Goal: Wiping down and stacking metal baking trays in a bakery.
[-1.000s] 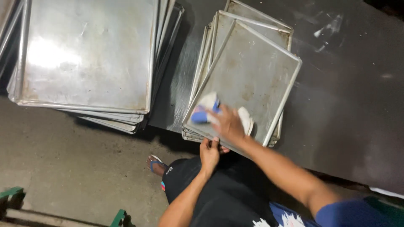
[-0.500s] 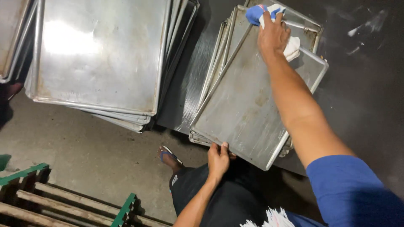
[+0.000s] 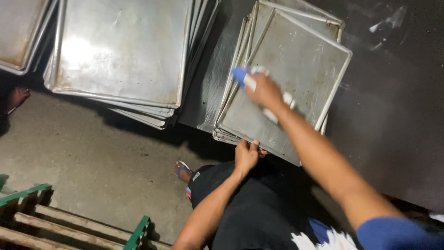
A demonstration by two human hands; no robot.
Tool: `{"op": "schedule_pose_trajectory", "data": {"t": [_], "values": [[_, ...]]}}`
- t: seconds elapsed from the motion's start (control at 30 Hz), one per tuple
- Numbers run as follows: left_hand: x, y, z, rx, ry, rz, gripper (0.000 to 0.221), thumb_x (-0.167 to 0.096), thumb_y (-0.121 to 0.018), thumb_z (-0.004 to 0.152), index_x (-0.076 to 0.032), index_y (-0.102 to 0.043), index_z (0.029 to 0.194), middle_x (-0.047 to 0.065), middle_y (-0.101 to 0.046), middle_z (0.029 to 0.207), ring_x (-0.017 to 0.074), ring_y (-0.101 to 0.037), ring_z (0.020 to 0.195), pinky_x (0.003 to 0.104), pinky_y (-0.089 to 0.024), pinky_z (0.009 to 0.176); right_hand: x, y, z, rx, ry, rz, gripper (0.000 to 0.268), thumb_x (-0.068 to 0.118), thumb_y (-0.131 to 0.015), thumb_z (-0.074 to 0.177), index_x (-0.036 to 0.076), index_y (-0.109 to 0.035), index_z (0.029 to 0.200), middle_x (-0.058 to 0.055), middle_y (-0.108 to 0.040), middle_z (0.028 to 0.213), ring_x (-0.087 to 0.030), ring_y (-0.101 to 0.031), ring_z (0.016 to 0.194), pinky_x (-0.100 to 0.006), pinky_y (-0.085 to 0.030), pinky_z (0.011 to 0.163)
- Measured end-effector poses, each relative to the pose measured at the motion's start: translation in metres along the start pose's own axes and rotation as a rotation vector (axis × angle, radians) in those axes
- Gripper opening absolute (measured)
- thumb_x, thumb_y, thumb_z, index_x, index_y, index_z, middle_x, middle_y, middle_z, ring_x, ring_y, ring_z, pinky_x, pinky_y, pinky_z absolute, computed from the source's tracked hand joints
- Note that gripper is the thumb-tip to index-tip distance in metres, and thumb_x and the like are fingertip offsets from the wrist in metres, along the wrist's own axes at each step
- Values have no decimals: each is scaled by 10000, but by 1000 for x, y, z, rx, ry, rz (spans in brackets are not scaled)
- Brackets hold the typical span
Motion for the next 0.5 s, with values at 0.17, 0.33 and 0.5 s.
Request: {"op": "schedule_pose_trajectory", "data": {"t": [0.17, 0.33, 0.5], "values": [[75, 25, 37, 228, -206, 41, 279, 79, -499, 914, 127, -654, 1141, 223, -758, 974, 280, -761, 808, 385, -636, 716, 65, -4, -111, 164, 133, 101, 417, 338, -699, 846, 196, -686, 1238, -194, -679, 1112, -430, -666, 965, -524, -542, 800], [63, 50, 37, 280, -373, 74, 415, 127, -550, 920, 89, -573, 1333, 190, -671, 1267, 256, -644, 1172, 390, -526, 981, 90, 32, -160, 351, 135, 100, 390, 320, -675, 865, 245, -711, 1246, -180, -683, 1075, -407, -670, 1010, -493, -536, 870], [30, 52, 17, 299, -76, -178, 516, 133, -526, 800, 48, -580, 1306, 154, -695, 1101, 245, -700, 972, 374, -608, 871, 50, 71, -210, 264, 86, 110, 441, 283, -686, 885, 302, -686, 1325, -187, -651, 1126, -404, -662, 1017, -465, -540, 863]]}}
Point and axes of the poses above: each hand's wrist, its own z-axis towards the middle knuckle, its own y-axis out of the back of the hand, x = y × z, the point moved 2 cm from there along z, towards the middle knuckle
